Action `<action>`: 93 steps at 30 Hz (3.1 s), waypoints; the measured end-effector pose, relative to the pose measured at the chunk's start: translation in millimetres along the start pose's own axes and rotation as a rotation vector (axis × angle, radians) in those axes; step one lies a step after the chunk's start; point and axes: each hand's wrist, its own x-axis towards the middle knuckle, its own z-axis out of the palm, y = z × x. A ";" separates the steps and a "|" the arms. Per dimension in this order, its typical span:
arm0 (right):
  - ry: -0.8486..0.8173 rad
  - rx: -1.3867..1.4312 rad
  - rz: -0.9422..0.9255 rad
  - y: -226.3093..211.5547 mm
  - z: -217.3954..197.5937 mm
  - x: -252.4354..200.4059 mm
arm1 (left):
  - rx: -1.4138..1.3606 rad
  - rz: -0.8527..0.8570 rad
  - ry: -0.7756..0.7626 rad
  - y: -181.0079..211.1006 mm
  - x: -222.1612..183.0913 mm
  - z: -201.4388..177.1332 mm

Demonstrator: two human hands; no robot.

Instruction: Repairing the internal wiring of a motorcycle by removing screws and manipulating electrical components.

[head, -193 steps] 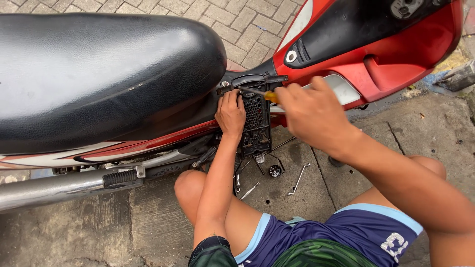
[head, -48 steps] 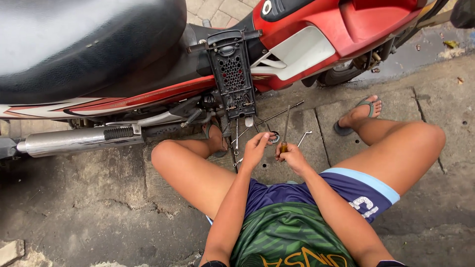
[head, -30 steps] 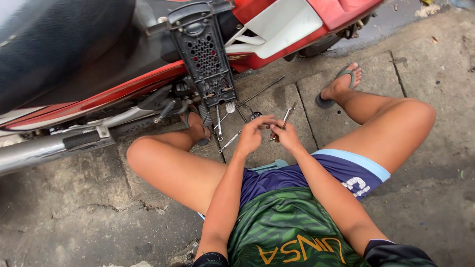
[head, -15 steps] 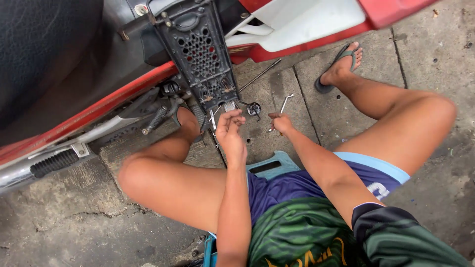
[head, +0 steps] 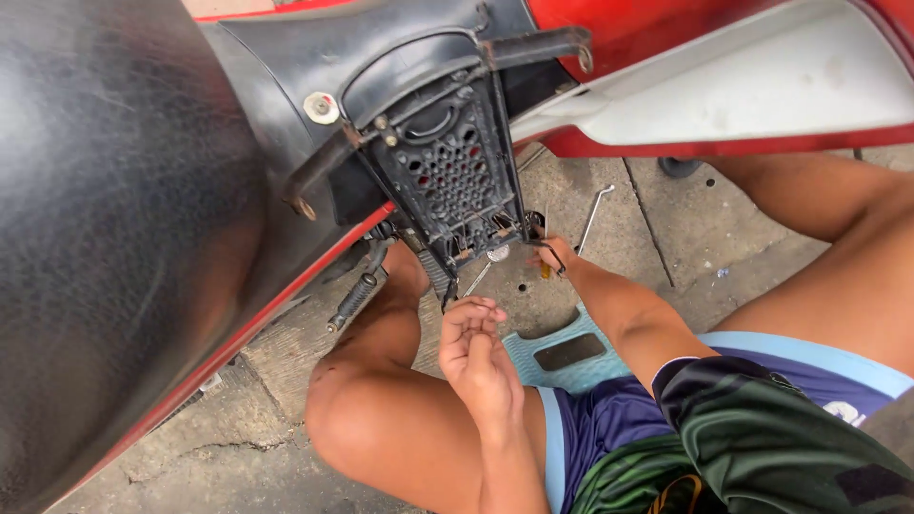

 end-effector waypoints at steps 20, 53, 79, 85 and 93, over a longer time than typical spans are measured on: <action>0.269 -0.776 -0.297 -20.1 -145.0 -135.9 | 0.328 0.106 -0.209 -10.0 -22.5 36.1; 0.453 -0.522 -1.623 0.8 -138.6 -334.4 | 0.271 -0.375 -0.388 -173.6 11.9 -35.0; 0.266 -0.179 -0.981 -30.7 -96.1 -291.0 | 0.277 -0.301 -0.443 -163.9 7.6 -26.7; 0.255 -0.132 -0.966 -34.0 -95.0 -294.9 | 0.284 -0.267 -0.489 -162.2 9.1 -28.2; 0.103 0.272 -0.891 -46.0 -89.3 -325.0 | 0.248 -0.242 -0.512 -153.6 3.2 -20.9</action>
